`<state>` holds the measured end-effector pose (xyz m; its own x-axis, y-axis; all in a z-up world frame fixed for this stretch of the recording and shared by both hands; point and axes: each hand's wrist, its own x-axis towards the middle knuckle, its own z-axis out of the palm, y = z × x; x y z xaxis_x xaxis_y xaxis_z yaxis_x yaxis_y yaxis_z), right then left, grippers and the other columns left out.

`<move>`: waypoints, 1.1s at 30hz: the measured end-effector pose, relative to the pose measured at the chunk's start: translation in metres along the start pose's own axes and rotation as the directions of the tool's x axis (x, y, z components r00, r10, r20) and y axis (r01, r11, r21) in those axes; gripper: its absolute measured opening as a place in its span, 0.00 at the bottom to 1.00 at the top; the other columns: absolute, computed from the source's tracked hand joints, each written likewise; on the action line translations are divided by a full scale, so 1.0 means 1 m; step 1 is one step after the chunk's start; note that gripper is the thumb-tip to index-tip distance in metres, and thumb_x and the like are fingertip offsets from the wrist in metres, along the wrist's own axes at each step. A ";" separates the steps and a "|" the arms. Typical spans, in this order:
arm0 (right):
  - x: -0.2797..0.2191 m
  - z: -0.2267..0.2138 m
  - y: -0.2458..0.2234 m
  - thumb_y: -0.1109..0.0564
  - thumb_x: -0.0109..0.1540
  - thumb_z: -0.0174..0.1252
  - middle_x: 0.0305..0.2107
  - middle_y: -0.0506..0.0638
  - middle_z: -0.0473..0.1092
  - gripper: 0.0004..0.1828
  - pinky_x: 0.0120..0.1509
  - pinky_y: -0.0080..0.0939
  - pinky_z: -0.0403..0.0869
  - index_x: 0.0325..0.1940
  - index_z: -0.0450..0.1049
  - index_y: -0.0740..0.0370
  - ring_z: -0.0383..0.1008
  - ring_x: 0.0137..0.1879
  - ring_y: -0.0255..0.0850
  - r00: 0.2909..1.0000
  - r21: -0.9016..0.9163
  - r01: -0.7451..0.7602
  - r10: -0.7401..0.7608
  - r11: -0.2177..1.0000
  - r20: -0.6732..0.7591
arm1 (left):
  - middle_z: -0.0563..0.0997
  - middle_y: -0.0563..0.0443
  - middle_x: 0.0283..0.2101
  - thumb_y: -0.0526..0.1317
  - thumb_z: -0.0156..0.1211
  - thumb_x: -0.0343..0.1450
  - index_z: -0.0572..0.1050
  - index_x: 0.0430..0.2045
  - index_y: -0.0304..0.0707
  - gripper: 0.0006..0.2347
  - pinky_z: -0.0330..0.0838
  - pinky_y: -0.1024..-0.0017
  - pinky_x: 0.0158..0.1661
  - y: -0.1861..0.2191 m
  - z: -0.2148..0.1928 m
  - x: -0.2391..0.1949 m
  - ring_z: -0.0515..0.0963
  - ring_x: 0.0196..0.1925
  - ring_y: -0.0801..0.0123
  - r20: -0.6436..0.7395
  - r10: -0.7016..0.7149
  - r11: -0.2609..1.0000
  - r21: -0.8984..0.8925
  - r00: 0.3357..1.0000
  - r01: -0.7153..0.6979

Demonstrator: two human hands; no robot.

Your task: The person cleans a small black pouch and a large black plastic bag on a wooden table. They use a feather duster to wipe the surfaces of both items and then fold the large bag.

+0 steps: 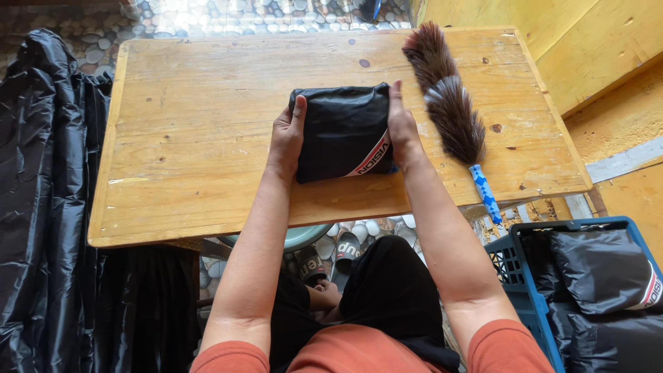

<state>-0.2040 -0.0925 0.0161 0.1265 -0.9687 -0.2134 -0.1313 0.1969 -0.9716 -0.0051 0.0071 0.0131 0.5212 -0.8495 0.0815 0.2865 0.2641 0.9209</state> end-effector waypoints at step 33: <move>-0.017 0.003 -0.007 0.42 0.74 0.43 0.59 0.62 0.69 0.24 0.69 0.63 0.67 0.66 0.68 0.59 0.69 0.66 0.63 0.757 -0.595 0.536 -0.653 0.599 0.024 | 0.65 0.25 0.69 0.50 0.49 0.80 0.60 0.67 0.28 0.26 0.49 0.46 0.71 0.002 0.009 -0.017 0.58 0.75 0.37 0.117 0.424 0.375 0.880 0.898 -0.292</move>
<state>-0.2019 -0.0774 0.0262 0.2048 -0.8581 0.4710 -0.5961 -0.4910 -0.6353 -0.0208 0.0179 0.0171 0.4951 -0.7044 0.5086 -0.7522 -0.0546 0.6567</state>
